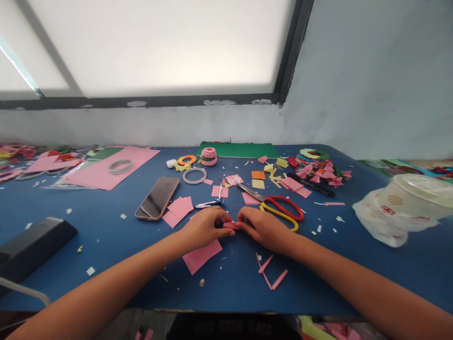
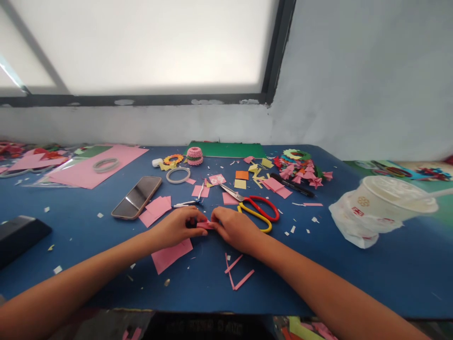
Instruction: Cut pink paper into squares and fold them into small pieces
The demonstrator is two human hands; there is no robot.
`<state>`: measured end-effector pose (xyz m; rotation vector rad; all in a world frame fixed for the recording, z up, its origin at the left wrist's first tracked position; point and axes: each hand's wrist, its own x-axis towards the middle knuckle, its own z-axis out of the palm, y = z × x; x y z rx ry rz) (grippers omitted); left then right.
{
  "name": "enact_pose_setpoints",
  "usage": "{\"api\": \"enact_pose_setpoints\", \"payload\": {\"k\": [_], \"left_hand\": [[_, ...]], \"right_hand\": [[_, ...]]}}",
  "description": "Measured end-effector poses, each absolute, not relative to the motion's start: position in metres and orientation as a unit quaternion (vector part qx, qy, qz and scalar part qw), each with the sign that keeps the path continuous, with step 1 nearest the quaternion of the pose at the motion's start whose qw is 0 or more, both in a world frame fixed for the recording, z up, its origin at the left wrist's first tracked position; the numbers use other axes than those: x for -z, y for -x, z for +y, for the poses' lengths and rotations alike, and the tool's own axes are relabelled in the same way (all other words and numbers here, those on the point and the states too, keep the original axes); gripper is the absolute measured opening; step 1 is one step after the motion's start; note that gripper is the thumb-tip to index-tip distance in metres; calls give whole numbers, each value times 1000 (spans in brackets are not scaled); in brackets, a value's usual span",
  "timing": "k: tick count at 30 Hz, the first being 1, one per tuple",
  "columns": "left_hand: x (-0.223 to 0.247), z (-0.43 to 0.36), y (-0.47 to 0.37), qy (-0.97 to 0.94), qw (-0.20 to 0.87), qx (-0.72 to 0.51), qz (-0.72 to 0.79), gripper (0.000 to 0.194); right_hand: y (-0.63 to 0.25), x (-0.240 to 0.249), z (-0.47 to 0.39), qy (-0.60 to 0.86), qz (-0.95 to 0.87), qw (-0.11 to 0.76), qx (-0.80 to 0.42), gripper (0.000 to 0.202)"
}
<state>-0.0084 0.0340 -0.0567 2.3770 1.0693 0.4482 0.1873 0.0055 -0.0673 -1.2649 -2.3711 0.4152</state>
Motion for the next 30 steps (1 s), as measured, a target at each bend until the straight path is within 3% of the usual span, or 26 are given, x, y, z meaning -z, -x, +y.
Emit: {"api": "enact_pose_setpoints", "payload": {"k": [6,11,13,15,17,20,26,30], "left_hand": [[54,34,9,-797,374,-221,419,23],[55,32,5,-744,469,-283,383,17],[56,31,4,-716,503,-297,383,24],[56,31,4,-700,519,-300,390,30],[56,31,4,-700,521,-293,391,24],[56,30,5,-729,487,-287,386,19],[61,36,8,-853,321,-242,332,13],[61,43,15,-936,209,-176,223,17]], "right_hand": [[-187,66,2,456,-851,229,-123,10],[-187,69,6,450,-777,329,-293,21],[-186,69,7,443,-738,362,-358,29],[-185,68,8,438,-720,375,-385,26],[-184,66,7,434,-723,377,-383,19],[-184,65,6,433,-739,367,-363,17],[-188,72,9,393,-799,336,-306,7],[-197,77,15,309,-874,286,-241,15]]}}
